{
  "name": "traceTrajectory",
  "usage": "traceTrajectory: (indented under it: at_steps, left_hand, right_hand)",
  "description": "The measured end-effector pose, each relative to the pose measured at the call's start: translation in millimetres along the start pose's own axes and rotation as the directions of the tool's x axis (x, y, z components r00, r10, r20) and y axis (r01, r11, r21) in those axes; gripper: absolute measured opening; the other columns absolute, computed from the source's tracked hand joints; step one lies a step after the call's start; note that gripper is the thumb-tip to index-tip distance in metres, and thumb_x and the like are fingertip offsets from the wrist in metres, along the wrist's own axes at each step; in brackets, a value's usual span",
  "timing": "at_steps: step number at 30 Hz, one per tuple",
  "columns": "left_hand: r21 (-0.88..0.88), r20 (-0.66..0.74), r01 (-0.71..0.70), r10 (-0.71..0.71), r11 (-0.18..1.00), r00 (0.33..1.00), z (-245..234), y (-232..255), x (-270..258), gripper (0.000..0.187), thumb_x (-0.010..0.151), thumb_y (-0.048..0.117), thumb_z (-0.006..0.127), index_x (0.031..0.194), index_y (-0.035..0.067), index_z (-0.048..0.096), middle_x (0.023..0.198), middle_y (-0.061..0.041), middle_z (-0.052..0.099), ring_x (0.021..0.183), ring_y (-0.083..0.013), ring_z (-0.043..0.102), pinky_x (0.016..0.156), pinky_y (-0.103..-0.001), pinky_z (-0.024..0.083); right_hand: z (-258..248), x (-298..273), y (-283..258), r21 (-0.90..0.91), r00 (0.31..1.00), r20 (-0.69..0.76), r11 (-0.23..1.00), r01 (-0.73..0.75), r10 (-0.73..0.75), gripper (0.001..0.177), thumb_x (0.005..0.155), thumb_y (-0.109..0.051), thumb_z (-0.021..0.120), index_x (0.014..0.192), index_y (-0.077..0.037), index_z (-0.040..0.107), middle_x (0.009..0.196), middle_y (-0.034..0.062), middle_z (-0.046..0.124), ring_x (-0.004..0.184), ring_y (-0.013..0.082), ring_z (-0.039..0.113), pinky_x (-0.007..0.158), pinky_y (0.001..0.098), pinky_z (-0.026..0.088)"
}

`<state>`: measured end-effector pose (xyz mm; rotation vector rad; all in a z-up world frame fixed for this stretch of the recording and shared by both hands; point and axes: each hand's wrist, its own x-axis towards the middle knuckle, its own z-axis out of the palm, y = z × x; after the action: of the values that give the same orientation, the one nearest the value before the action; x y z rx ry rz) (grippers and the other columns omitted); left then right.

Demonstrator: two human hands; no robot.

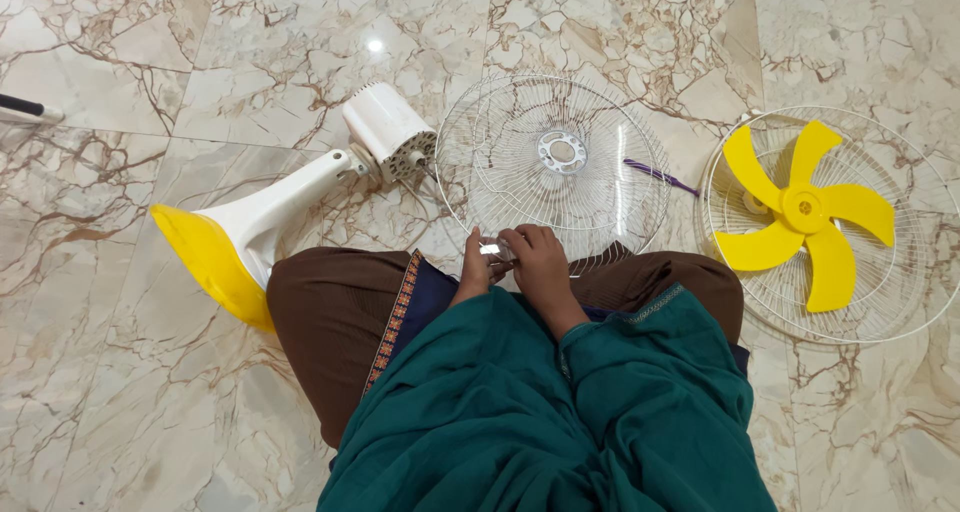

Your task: The person sits on the floor and wipes the metal fan cage with a cloth. Nearby on the floor are the fan motor, a yellow fan blade, and a purple screwdriver.

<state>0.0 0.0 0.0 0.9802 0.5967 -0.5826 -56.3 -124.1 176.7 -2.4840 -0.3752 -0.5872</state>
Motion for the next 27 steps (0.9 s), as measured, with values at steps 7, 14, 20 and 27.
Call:
traceTrajectory:
  at_steps: [7,14,20,27]
  left_hand:
    - [-0.051,-0.026,0.043,-0.045,0.998,0.999,-4.3,1.7,-2.6,0.068,0.091,0.073,0.036,0.113,0.012,0.056,0.097,-0.014,0.07,0.079,-0.0281,0.069,0.072,-0.039,0.043]
    - [0.028,-0.037,0.083,-0.082,0.996,0.996,-12.2,-1.8,12.9,0.093,0.089,0.082,0.033,0.114,0.0,0.069,0.096,-0.01,0.072,0.076,-0.0209,0.069,0.069,-0.034,0.047]
    - [0.007,-0.105,0.001,0.0,1.0,0.994,-8.0,-3.1,3.9,0.07,0.09,0.076,0.037,0.114,0.015,0.059,0.087,-0.016,0.067,0.064,-0.0228,0.055,0.059,-0.037,0.042]
    - [-0.095,-0.038,-0.158,0.155,0.983,0.987,-6.7,3.7,2.6,0.081,0.105,0.074,0.04,0.108,-0.004,0.063,0.09,-0.013,0.067,0.074,-0.018,0.066,0.065,-0.03,0.052]
  right_hand:
    - [-12.7,6.1,-8.3,0.122,0.996,0.01,0.988,-0.095,0.094,0.049,0.07,0.008,0.068,0.114,-0.012,0.07,0.109,0.0078,0.064,0.101,0.0332,0.06,0.084,0.042,0.053]
    - [-18.9,10.2,7.1,0.199,0.975,-0.018,0.956,-0.214,0.222,0.043,0.077,0.007,0.067,0.116,-0.011,0.07,0.11,0.0109,0.065,0.103,0.0363,0.06,0.087,0.0443,0.051]
    - [-20.9,14.0,15.2,0.171,0.969,-0.06,0.959,-0.227,0.24,0.043,0.078,0.006,0.066,0.116,-0.011,0.069,0.11,0.0109,0.065,0.104,0.0371,0.06,0.088,0.045,0.05]
    - [-26.7,12.9,14.2,0.159,0.955,-0.089,0.951,-0.265,0.281,0.045,0.078,0.007,0.064,0.12,-0.01,0.068,0.113,0.0138,0.063,0.105,0.038,0.06,0.089,0.0462,0.051]
